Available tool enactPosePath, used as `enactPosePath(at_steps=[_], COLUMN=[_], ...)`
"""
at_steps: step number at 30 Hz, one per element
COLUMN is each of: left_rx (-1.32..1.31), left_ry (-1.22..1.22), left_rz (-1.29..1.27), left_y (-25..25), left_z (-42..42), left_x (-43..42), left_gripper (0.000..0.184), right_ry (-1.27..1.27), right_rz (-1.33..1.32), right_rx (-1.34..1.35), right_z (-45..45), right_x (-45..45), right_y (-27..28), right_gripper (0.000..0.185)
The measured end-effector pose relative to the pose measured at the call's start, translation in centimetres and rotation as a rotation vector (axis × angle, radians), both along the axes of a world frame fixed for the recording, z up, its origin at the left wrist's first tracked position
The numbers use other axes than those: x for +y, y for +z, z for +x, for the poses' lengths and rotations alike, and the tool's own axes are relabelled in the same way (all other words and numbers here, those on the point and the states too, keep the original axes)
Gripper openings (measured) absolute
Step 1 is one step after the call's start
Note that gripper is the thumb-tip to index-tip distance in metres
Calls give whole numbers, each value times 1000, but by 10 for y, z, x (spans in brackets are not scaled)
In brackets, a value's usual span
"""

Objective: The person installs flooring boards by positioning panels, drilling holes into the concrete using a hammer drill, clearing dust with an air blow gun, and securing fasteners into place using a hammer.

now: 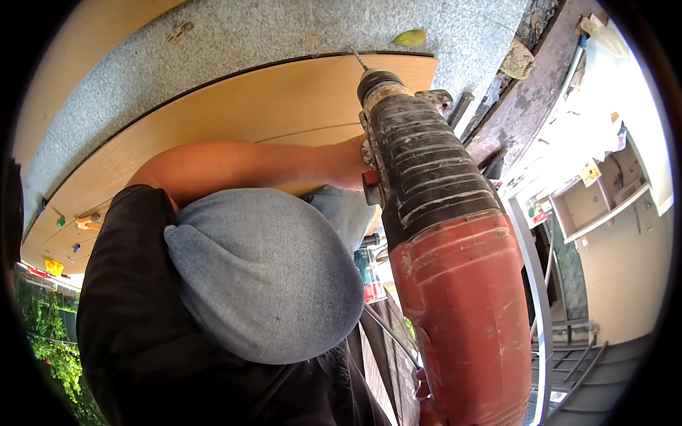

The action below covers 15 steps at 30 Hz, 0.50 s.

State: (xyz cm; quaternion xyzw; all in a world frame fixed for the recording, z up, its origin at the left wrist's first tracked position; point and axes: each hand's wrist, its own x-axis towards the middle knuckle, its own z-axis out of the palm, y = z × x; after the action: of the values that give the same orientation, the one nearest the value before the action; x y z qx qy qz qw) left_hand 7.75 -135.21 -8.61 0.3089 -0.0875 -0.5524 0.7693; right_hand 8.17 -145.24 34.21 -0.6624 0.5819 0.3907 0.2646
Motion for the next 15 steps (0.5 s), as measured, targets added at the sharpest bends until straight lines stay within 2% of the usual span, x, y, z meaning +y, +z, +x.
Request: enactPosePath(at_steps=[5, 7, 10, 15], left_rx=[39, -84, -71, -28], left_ry=[-10, 55, -2, 23], left_rz=[9, -48, 30, -22], left_y=[-1, -4, -2, 0], left_z=[-3, -5, -6, -1], left_x=[0, -1, -2, -3], left_gripper=[39, 40, 42, 43], right_ry=[-7, -9, -7, -10], right_rz=[6, 6, 10, 16], right_rx=[2, -2, -5, -11], right_z=[-1, -1, 0, 2], right_x=[0, -1, -2, -4], right_y=[0, 1, 0, -1], right_gripper=[48, 49, 49, 50])
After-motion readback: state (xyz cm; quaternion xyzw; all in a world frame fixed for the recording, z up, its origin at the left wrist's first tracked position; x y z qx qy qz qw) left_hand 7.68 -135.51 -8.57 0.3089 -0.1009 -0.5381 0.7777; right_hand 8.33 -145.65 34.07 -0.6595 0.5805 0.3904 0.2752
